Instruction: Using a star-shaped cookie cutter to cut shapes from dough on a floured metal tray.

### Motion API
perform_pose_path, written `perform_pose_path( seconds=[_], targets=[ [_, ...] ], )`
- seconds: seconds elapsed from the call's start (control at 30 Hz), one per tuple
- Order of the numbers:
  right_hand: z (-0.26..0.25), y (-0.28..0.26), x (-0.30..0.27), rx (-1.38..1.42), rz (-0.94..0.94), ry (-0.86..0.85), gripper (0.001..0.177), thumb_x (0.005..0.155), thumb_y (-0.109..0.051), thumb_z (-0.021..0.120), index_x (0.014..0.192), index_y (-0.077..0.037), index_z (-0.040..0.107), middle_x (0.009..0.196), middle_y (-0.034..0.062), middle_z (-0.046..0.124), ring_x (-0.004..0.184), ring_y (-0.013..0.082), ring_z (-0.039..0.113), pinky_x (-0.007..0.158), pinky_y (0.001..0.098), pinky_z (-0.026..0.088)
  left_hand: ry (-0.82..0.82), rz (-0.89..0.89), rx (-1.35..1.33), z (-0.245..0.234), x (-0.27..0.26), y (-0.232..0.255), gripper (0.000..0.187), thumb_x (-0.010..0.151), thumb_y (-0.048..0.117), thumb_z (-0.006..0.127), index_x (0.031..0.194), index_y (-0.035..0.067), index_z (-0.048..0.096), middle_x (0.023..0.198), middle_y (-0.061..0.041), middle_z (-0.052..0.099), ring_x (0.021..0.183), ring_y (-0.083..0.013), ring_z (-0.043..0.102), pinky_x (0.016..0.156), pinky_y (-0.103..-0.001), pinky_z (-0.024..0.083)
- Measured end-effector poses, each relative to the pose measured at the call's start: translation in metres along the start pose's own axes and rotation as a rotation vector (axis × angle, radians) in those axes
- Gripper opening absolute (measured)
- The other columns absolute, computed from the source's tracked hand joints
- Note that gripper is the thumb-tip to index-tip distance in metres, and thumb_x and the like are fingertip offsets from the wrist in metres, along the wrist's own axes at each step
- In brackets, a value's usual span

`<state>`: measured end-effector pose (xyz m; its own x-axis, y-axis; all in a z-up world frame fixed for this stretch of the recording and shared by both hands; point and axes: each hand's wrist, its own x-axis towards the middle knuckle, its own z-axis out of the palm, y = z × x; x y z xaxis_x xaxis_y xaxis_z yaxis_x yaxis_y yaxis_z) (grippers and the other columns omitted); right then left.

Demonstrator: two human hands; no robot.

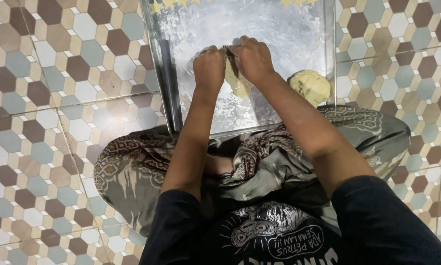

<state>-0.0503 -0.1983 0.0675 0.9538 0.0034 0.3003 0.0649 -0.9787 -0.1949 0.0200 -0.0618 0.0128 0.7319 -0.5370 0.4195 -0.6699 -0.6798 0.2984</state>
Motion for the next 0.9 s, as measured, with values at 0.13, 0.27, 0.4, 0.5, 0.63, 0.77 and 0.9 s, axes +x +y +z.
perform_pose_path(
  seconds=[0.13,0.27,0.4,0.5,0.63,0.77,0.9],
  targets=[
    [0.001,0.001,0.000,-0.010,-0.033,0.010,0.023,0.083,-0.010,0.079,0.106,-0.011,0.081,0.092,0.0047,0.070,0.077,0.0235,0.063,0.064,0.0354,0.051,-0.147,-0.028,-0.093,-0.016,-0.002,0.001,0.021,0.069,0.012,0.086,0.089,0.011,0.079,0.080,-0.006,0.070,0.074,-0.0242,0.069,0.066,-0.037,0.056],
    [0.006,0.004,0.001,-0.034,-0.022,-0.013,0.025,0.085,-0.008,0.075,0.108,-0.012,0.082,0.095,0.0055,0.070,0.074,0.0226,0.062,0.064,0.0348,0.051,0.022,0.008,-0.019,-0.003,0.001,0.005,0.006,0.079,0.009,0.073,0.073,0.008,0.075,0.076,-0.007,0.071,0.067,-0.0231,0.068,0.061,-0.036,0.055],
    [0.005,0.006,-0.001,0.037,-0.031,0.023,0.025,0.081,0.003,0.063,0.098,-0.005,0.080,0.087,0.0096,0.063,0.072,0.0274,0.058,0.064,0.0383,0.049,0.031,0.007,0.007,0.006,0.003,0.008,0.007,0.075,0.004,0.072,0.074,0.009,0.075,0.078,-0.008,0.070,0.069,-0.0231,0.068,0.065,-0.036,0.055],
    [0.006,0.004,-0.003,-0.007,-0.024,-0.009,0.032,0.082,-0.003,0.070,0.111,-0.010,0.080,0.096,0.0058,0.068,0.076,0.0243,0.061,0.067,0.0356,0.050,0.007,-0.030,-0.034,-0.001,0.002,0.008,0.006,0.077,0.004,0.073,0.074,0.008,0.076,0.077,-0.007,0.073,0.068,-0.0221,0.070,0.065,-0.034,0.056],
    [0.011,0.004,-0.006,0.007,0.013,-0.044,0.028,0.082,0.001,0.065,0.102,-0.010,0.081,0.088,0.0072,0.065,0.074,0.0250,0.058,0.067,0.0367,0.048,0.028,-0.053,-0.046,0.003,-0.002,0.011,0.007,0.076,0.004,0.071,0.075,0.009,0.076,0.080,-0.007,0.074,0.071,-0.0228,0.070,0.066,-0.035,0.056],
    [0.009,0.007,-0.001,-0.030,0.008,-0.003,0.025,0.084,-0.001,0.065,0.102,-0.010,0.081,0.090,0.0074,0.067,0.074,0.0248,0.060,0.066,0.0363,0.050,0.040,-0.046,-0.026,0.001,0.005,0.012,0.003,0.077,0.007,0.072,0.076,0.009,0.074,0.077,-0.006,0.071,0.068,-0.0231,0.069,0.064,-0.035,0.055],
    [0.010,0.003,-0.004,-0.006,0.015,0.017,0.025,0.081,-0.001,0.068,0.100,-0.009,0.082,0.086,0.0086,0.065,0.070,0.0257,0.060,0.063,0.0368,0.050,0.033,-0.091,-0.021,0.005,0.000,0.013,0.008,0.081,0.010,0.070,0.073,0.011,0.074,0.073,-0.005,0.069,0.065,-0.0225,0.066,0.061,-0.035,0.053]
  ],
)
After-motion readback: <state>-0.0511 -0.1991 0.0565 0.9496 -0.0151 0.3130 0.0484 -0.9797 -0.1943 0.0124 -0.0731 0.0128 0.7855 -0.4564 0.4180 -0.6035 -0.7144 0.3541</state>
